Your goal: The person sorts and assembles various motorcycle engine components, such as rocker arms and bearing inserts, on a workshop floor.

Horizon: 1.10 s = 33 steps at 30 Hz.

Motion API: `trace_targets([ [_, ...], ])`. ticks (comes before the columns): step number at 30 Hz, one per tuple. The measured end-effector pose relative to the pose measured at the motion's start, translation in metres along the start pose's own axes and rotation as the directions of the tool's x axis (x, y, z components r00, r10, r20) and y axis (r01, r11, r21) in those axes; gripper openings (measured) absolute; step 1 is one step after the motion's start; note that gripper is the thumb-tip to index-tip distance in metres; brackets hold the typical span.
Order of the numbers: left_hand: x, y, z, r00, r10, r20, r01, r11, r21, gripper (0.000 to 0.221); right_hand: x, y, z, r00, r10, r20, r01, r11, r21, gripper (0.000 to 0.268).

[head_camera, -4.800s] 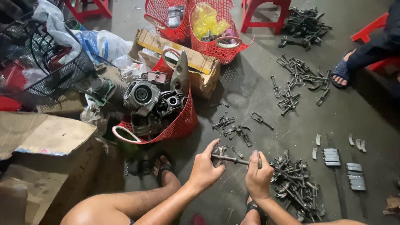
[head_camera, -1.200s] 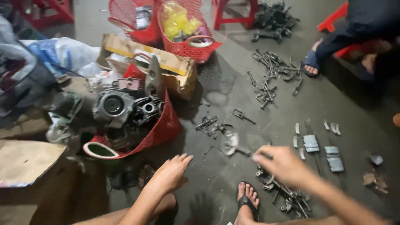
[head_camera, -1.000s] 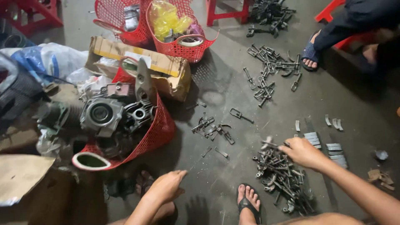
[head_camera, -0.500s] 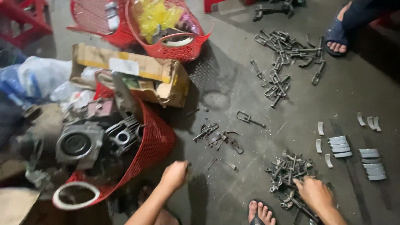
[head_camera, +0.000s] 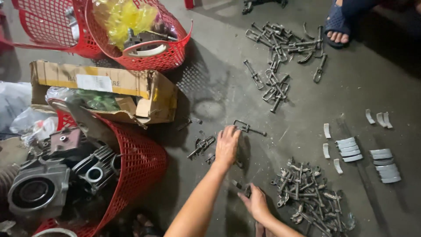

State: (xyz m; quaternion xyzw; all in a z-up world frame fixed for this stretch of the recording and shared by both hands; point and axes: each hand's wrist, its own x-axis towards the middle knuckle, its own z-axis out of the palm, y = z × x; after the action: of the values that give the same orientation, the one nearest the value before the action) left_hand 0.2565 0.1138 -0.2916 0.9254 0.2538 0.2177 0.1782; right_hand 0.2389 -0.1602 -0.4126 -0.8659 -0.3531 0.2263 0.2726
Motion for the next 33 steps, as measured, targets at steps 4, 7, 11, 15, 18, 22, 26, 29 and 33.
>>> trace_targets([
  [4, -0.034, -0.022, -0.016, 0.956, -0.278, 0.094, 0.260, 0.950, 0.171, 0.029, 0.022, -0.085, -0.108, 0.985, -0.151, -0.078, 0.158, 0.983, 0.095, 0.059],
  [7, -0.061, -0.040, -0.053, 0.798, -0.586, 0.145, 0.524, 0.792, 0.314, 0.034, 0.041, -0.090, -0.169, 0.998, -0.022, 0.064, 0.005, 0.968, 0.253, 0.033],
  [11, -0.130, -0.091, -0.042, 0.871, -0.486, -0.069, 0.490, 0.852, 0.186, 0.043, 0.069, -0.040, -0.234, 0.987, 0.036, -0.159, -0.007, 0.985, 0.175, 0.016],
  [15, -0.160, -0.124, -0.032, 0.835, -0.522, 0.177, 0.505, 0.853, 0.131, 0.024, 0.083, 0.065, -0.284, 0.892, 0.082, -0.445, -0.131, 0.988, -0.080, 0.016],
  [18, -0.141, -0.098, -0.063, 0.906, -0.424, 0.008, 0.424, 0.905, -0.042, 0.021, 0.087, 0.160, -0.307, 0.878, -0.008, -0.479, -0.174, 0.926, -0.335, 0.025],
  [22, -0.123, -0.061, -0.088, 0.861, -0.495, -0.115, 0.469, 0.862, -0.193, 0.020, 0.099, 0.202, -0.319, 0.864, -0.028, -0.503, -0.172, 0.922, -0.347, 0.028],
  [26, -0.114, -0.031, -0.090, 0.571, -0.819, -0.057, 0.637, 0.486, -0.599, 0.018, 0.115, 0.209, -0.326, 0.912, 0.197, -0.360, -0.270, 0.949, -0.164, 0.040],
  [29, -0.113, -0.016, -0.084, 0.518, -0.853, -0.052, 0.594, 0.404, -0.695, 0.015, 0.124, 0.214, -0.324, 0.934, 0.230, -0.274, -0.283, 0.943, -0.173, 0.039],
  [33, -0.110, 0.009, -0.077, 0.508, -0.861, -0.026, 0.597, 0.373, -0.711, 0.013, 0.131, 0.211, -0.331, 0.969, 0.146, -0.198, -0.193, 0.951, -0.243, 0.035],
])
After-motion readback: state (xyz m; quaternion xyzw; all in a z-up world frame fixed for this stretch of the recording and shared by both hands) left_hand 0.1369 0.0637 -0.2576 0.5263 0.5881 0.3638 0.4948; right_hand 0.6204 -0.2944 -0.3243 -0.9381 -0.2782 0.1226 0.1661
